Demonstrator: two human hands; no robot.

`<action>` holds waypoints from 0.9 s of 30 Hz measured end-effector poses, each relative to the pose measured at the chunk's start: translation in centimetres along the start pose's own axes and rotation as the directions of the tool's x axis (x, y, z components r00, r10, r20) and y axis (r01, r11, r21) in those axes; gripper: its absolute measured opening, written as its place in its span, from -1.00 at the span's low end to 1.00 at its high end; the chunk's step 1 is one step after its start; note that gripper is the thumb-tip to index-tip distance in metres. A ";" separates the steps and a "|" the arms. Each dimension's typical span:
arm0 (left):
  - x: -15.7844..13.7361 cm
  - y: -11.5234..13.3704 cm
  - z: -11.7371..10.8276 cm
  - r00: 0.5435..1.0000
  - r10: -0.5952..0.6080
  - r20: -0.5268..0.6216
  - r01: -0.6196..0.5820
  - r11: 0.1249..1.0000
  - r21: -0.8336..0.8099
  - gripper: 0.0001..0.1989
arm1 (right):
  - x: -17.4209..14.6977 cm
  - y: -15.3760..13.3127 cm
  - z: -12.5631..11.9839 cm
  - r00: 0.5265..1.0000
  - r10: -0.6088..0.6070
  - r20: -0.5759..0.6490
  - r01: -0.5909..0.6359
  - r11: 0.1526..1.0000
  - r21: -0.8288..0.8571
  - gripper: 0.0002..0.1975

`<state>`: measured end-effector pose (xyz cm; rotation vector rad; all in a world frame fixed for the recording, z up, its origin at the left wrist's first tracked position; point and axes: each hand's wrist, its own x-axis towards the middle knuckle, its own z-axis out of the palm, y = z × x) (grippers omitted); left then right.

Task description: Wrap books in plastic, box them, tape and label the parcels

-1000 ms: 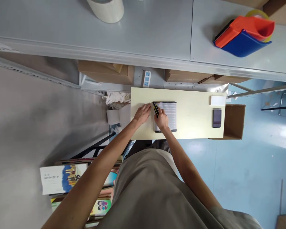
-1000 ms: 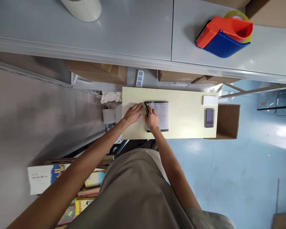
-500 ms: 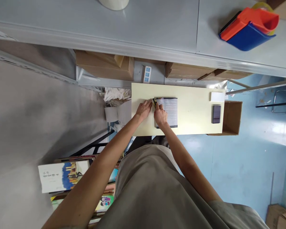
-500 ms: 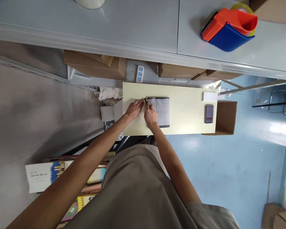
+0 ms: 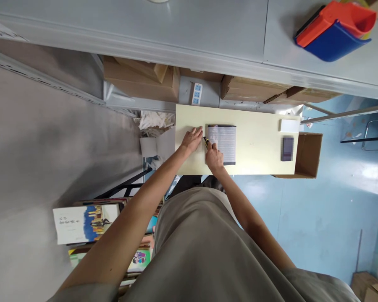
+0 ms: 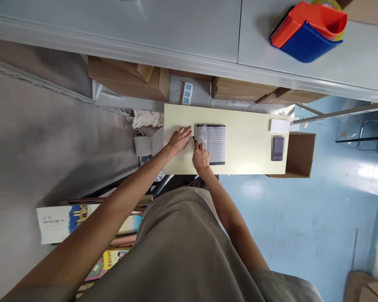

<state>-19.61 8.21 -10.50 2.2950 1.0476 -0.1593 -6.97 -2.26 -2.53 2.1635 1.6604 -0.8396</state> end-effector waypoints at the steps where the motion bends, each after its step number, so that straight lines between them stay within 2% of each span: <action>1: 0.0 0.0 0.0 1.000 -0.001 -0.003 0.001 1.000 -0.003 -0.35 | -0.5 0.0 0.1 1.000 0.002 0.013 -0.002 1.000 -0.010 -0.36; 8: 0.2 0.3 0.0 0.999 -0.038 0.006 0.038 0.999 -0.001 -0.32 | -4.2 0.3 0.1 0.994 -0.025 0.110 0.036 0.995 -0.092 -0.38; 11: 0.4 0.4 0.0 0.999 -0.036 0.027 0.034 0.998 0.050 -0.30 | -5.8 0.4 -0.2 0.986 -0.035 0.161 0.053 0.992 -0.113 -0.41; 14: 0.6 0.6 0.1 0.998 -0.047 0.051 0.042 0.995 0.086 -0.30 | -7.0 0.7 -0.5 0.963 -0.066 0.261 0.099 0.988 -0.115 -0.48; 17: 0.7 1.1 0.3 0.996 -0.080 0.046 0.077 0.995 0.056 -0.28 | -7.8 1.4 -0.7 0.934 -0.113 0.340 0.151 0.985 -0.089 -0.59; 22: 0.4 2.2 0.8 0.988 -0.154 -0.011 0.154 0.988 -0.011 -0.24 | -9.0 3.7 -2.0 0.963 -0.086 0.255 0.095 0.995 -0.024 -0.54; 27: -0.3 4.6 1.1 0.972 -0.230 -0.042 0.228 0.973 -0.045 -0.26 | -9.8 7.9 -5.1 0.992 -0.044 0.118 0.033 0.995 0.098 -0.47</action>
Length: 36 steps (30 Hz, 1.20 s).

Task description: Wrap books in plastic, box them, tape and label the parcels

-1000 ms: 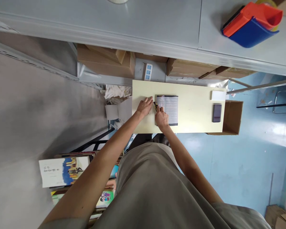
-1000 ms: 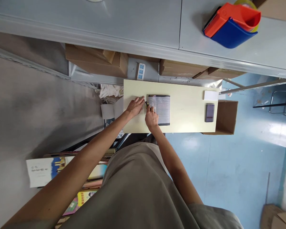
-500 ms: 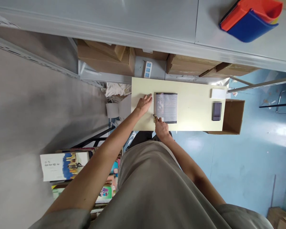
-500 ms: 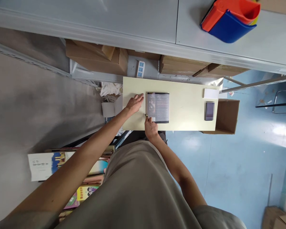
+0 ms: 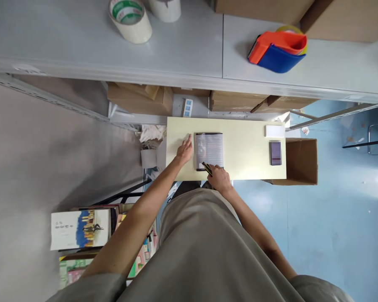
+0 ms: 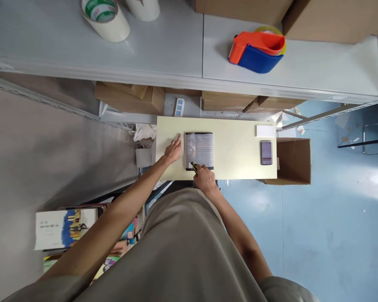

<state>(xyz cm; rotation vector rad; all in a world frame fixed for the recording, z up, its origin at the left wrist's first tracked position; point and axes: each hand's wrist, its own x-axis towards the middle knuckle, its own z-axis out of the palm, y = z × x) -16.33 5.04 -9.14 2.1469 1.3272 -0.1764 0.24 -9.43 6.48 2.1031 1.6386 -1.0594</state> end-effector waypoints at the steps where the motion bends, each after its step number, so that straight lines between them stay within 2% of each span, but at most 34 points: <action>1: -0.2 1.0 0.1 1.000 -0.026 -0.014 0.025 1.000 -0.009 -0.27 | -0.2 1.0 -0.8 0.999 0.008 -0.043 -0.006 0.999 0.031 -0.45; 3: -0.4 4.1 0.3 0.996 -0.059 -0.069 0.057 0.998 -0.026 -0.27 | -0.5 3.4 -2.6 0.989 0.040 -0.141 -0.028 0.996 0.090 -0.44; 5: -0.2 8.3 0.3 0.990 -0.039 -0.132 0.033 0.998 -0.050 -0.27 | -0.6 6.3 -4.6 0.963 0.080 -0.256 -0.046 0.990 0.137 -0.46; 7: 0.3 13.3 -0.4 0.983 0.054 -0.176 -0.068 0.995 -0.077 -0.35 | -0.4 9.5 -7.0 0.918 0.102 -0.384 -0.033 0.983 0.183 -0.48; 9: 1.1 18.3 -1.9 0.957 0.179 -0.230 -0.206 0.974 -0.098 -0.52 | -0.1 12.8 -9.8 0.851 0.114 -0.513 0.020 0.968 0.250 -0.47; 12: 2.6 25.1 -5.9 0.874 0.298 -0.384 -0.364 0.924 -0.114 -0.72 | 0.8 17.5 -14.9 0.728 0.145 -0.670 0.153 0.918 0.365 -0.42; 16: 4.9 32.0 -12.4 0.724 0.349 -0.596 -0.480 0.874 -0.072 -0.83 | 2.8 21.7 -22.5 0.572 0.173 -0.802 0.317 0.855 0.411 -0.30; 18: 6.2 34.6 -15.3 0.652 0.366 -0.663 -0.514 0.857 -0.032 -0.86 | 4.4 23.0 -26.2 0.513 0.178 -0.840 0.360 0.844 0.398 -0.34; 20: 7.4 36.6 -17.6 0.598 0.373 -0.709 -0.527 0.850 0.003 -0.87 | 6.3 23.8 -29.5 0.487 0.181 -0.855 0.365 0.847 0.387 -0.46; 23: 8.7 38.5 -19.8 0.553 0.375 -0.744 -0.518 0.854 0.045 -0.87 | 9.4 24.5 -33.0 0.503 0.155 -0.850 0.322 0.879 0.351 -0.58; 26: 9.1 39.5 -20.7 0.527 0.382 -0.760 -0.508 0.857 0.079 -0.86 | 12.6 25.1 -34.7 0.521 0.110 -0.846 0.287 0.911 0.295 -0.64; 29: 8.6 39.7 -20.6 0.502 0.380 -0.777 -0.509 0.856 0.090 -0.84 | 15.4 25.8 -35.3 0.522 0.053 -0.851 0.283 0.931 0.231 -0.67; 31: 7.9 39.1 -19.6 0.500 0.367 -0.784 -0.508 0.858 0.078 -0.81 | 16.4 26.1 -35.6 0.508 0.019 -0.861 0.279 0.942 0.185 -0.65; 33: 7.1 37.5 -17.6 0.529 0.335 -0.780 -0.490 0.871 0.041 -0.78 | 16.4 26.2 -35.6 0.473 0.008 -0.881 0.281 0.946 0.160 -0.61; 36: 5.4 32.4 -12.8 0.636 0.222 -0.739 -0.392 0.918 -0.062 -0.76 | 14.4 25.8 -33.8 0.370 0.020 -0.929 0.342 0.927 0.156 -0.55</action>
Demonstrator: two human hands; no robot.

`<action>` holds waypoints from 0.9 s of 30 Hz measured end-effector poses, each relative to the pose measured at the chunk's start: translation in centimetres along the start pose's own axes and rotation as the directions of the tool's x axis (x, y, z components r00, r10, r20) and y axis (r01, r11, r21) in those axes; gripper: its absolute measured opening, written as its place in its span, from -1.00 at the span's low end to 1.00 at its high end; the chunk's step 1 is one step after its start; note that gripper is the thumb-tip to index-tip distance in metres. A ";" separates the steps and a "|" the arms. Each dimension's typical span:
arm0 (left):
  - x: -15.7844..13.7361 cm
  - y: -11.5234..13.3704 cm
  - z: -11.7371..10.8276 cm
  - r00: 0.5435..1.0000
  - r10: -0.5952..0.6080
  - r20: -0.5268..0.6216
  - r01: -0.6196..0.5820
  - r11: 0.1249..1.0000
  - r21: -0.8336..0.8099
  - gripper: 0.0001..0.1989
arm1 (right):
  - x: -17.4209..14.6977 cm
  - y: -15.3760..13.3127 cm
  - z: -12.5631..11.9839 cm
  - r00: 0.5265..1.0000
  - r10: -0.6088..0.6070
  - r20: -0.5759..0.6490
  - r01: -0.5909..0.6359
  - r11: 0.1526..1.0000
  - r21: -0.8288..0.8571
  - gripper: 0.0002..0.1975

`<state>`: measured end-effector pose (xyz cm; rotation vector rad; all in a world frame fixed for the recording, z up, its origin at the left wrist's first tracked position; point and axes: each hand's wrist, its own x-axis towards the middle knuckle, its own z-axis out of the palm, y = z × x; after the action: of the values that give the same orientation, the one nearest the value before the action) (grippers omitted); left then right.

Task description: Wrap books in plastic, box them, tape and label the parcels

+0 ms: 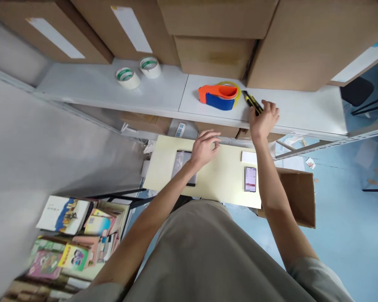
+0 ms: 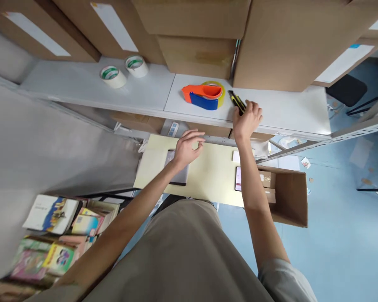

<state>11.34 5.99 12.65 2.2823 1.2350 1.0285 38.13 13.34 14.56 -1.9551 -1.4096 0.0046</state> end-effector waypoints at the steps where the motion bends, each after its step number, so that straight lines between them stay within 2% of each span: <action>1: -2.4 -2.0 0.0 0.997 -0.075 0.030 0.075 0.997 0.015 -0.76 | -1.6 -0.4 -0.3 0.999 -0.009 -0.043 0.010 0.999 0.032 -0.54; 3: -7.7 -6.2 -0.2 0.955 -0.288 0.076 0.283 0.957 0.071 -0.74 | -6.2 -1.0 -0.3 0.996 -0.017 -0.093 0.025 0.996 0.083 -0.53; 4: -10.4 -8.3 -0.4 0.910 -0.406 0.080 0.397 0.911 0.109 -0.71 | -9.0 -1.2 0.2 0.997 -0.016 -0.072 0.024 0.993 0.113 -0.55; 5: -12.9 -10.4 -0.7 0.851 -0.519 0.076 0.504 0.849 0.156 -0.67 | -12.0 -1.3 1.0 1.000 -0.026 -0.015 0.028 0.988 0.152 -0.57; 7: -17.3 -13.8 -1.2 0.713 -0.697 0.073 0.663 0.705 0.252 -0.59 | -18.4 -1.3 3.5 0.978 -0.074 0.195 0.020 0.963 0.269 -0.61; 9: -20.4 -16.3 -1.5 0.581 -0.808 0.098 0.748 0.578 0.327 -0.54 | -24.3 -1.1 6.5 0.902 -0.063 0.428 -0.102 0.930 0.353 -0.61; 11: -22.3 -17.8 -1.4 0.517 -0.844 0.142 0.769 0.531 0.357 -0.52 | -28.9 -0.9 9.4 0.751 -0.026 0.659 -0.266 0.903 0.339 -0.61; 12: -22.9 -18.3 -1.2 0.505 -0.848 0.158 0.770 0.526 0.360 -0.51 | -30.6 -0.9 10.6 0.668 -0.004 0.745 -0.337 0.890 0.306 -0.61; 14: -23.5 -19.0 -0.7 0.498 -0.850 0.168 0.772 0.524 0.361 -0.49 | -32.8 -0.9 12.5 0.531 0.075 0.844 -0.490 0.840 0.233 -0.60; 15: -23.7 -19.2 -0.5 0.494 -0.852 0.171 0.773 0.521 0.363 -0.48 | -33.5 -0.9 13.2 0.480 0.118 0.869 -0.560 0.804 0.201 -0.58; 17: -23.9 -19.3 0.1 0.485 -0.855 0.186 0.772 0.518 0.367 -0.46 | -34.0 -0.7 14.5 0.419 0.193 0.887 -0.667 0.728 0.156 -0.54; 22: -24.4 -18.5 1.4 0.493 -0.824 0.280 0.749 0.565 0.347 -0.45 | -33.7 0.4 16.6 0.388 0.323 0.863 -0.789 0.600 0.130 -0.44; 27: -24.5 -17.3 1.7 0.486 -0.800 0.352 0.736 0.592 0.329 -0.42 | -33.5 1.0 16.9 0.379 0.381 0.843 -0.871 0.454 0.187 -0.38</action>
<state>-6.11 -4.50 -9.44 1.5339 1.8453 0.0310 18.79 -5.47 -11.52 -1.8099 -0.6380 1.6125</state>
